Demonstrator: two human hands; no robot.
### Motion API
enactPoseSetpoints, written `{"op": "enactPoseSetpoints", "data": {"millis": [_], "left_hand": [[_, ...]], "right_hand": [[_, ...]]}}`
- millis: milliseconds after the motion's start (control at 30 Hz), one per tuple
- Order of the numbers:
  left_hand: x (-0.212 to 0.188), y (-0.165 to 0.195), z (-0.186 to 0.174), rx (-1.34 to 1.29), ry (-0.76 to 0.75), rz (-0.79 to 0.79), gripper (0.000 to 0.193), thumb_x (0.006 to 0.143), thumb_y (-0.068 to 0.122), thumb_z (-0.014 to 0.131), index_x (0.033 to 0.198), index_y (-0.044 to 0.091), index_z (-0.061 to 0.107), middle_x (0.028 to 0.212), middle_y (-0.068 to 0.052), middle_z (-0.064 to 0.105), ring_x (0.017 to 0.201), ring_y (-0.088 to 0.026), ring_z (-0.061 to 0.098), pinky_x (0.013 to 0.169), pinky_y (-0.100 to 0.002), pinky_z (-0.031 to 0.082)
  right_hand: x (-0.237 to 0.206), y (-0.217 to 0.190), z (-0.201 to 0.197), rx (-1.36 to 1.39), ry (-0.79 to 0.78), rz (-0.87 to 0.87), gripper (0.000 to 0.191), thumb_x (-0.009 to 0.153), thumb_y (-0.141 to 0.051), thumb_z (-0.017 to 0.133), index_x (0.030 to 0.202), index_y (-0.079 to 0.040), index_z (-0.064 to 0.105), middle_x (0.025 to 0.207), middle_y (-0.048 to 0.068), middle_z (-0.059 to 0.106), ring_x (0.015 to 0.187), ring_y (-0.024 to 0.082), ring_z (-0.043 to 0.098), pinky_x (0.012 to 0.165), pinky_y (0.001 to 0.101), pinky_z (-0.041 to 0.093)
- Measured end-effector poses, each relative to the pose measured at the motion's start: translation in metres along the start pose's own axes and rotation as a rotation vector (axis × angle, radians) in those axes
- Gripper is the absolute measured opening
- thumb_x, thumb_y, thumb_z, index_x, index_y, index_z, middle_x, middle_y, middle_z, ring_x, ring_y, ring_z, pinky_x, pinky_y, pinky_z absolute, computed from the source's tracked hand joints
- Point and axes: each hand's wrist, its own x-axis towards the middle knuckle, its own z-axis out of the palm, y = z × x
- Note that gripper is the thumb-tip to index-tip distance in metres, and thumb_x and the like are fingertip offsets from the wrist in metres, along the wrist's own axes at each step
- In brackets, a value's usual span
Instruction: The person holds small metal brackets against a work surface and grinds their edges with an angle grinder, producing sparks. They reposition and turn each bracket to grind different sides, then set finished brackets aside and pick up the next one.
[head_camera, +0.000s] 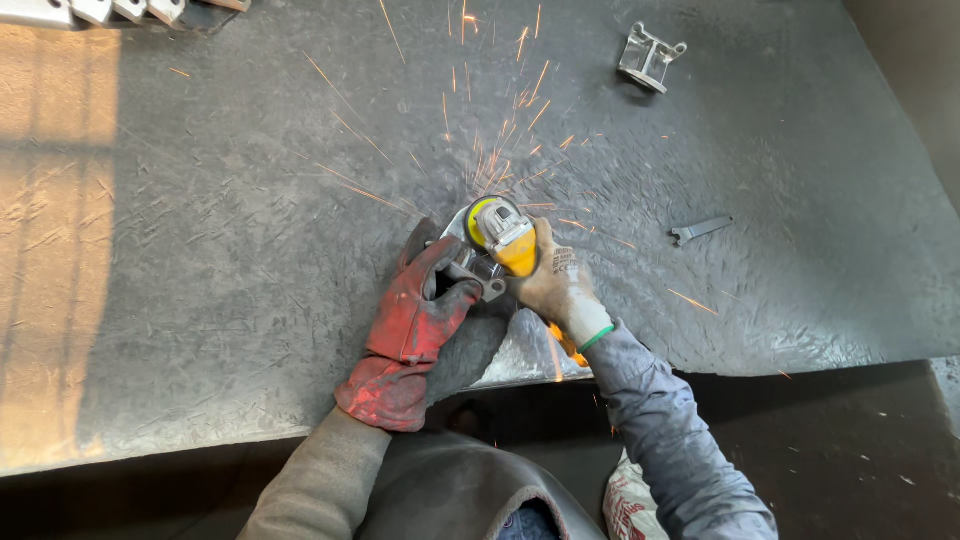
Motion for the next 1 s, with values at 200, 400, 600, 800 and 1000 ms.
{"op": "enactPoseSetpoints", "data": {"millis": [200, 400, 600, 800, 1000], "left_hand": [[0.000, 0.000, 0.000, 0.007, 0.042, 0.087, 0.066, 0.077, 0.021, 0.086, 0.137, 0.010, 0.062, 0.145, -0.021, 0.056, 0.129, -0.037, 0.059, 0.101, -0.041, 0.053], [-0.002, -0.003, -0.001, -0.011, 0.030, 0.033, 0.068, 0.076, 0.021, 0.086, 0.138, 0.009, 0.060, 0.145, -0.021, 0.056, 0.130, -0.037, 0.059, 0.103, -0.041, 0.053], [-0.002, -0.003, 0.002, 0.002, 0.028, 0.034, 0.072, 0.076, 0.021, 0.086, 0.141, 0.009, 0.058, 0.146, -0.021, 0.056, 0.132, -0.037, 0.059, 0.104, -0.041, 0.052], [0.001, -0.003, 0.005, 0.000, 0.026, 0.049, 0.076, 0.075, 0.021, 0.087, 0.143, 0.008, 0.055, 0.147, -0.021, 0.055, 0.133, -0.036, 0.058, 0.106, -0.041, 0.052], [0.003, -0.005, 0.006, 0.003, 0.018, 0.059, 0.080, 0.075, 0.022, 0.087, 0.146, 0.008, 0.052, 0.148, -0.022, 0.055, 0.135, -0.036, 0.057, 0.107, -0.041, 0.052]], "right_hand": [[0.001, 0.003, -0.017, -0.118, 0.028, -0.106, 0.073, 0.076, -0.046, 0.079, 0.133, -0.014, 0.045, 0.105, 0.021, 0.074, 0.103, 0.044, 0.069, 0.086, 0.0525, 0.053], [-0.008, 0.010, -0.010, 0.030, 0.065, -0.145, 0.069, 0.074, -0.044, 0.079, 0.130, -0.015, 0.050, 0.102, 0.021, 0.074, 0.101, 0.045, 0.069, 0.084, 0.0513, 0.054], [0.011, 0.005, -0.008, -0.044, 0.057, -0.231, 0.076, 0.070, -0.038, 0.081, 0.131, -0.011, 0.047, 0.101, 0.023, 0.073, 0.100, 0.045, 0.068, 0.083, 0.0523, 0.053], [0.033, -0.012, -0.011, -0.131, 0.005, -0.401, 0.067, 0.078, -0.043, 0.079, 0.131, -0.014, 0.050, 0.106, 0.021, 0.073, 0.105, 0.043, 0.067, 0.085, 0.0510, 0.052], [0.042, -0.007, -0.012, -0.221, 0.029, -0.487, 0.070, 0.078, -0.046, 0.077, 0.134, -0.013, 0.050, 0.118, 0.021, 0.069, 0.106, 0.042, 0.067, 0.084, 0.0506, 0.053]]}}
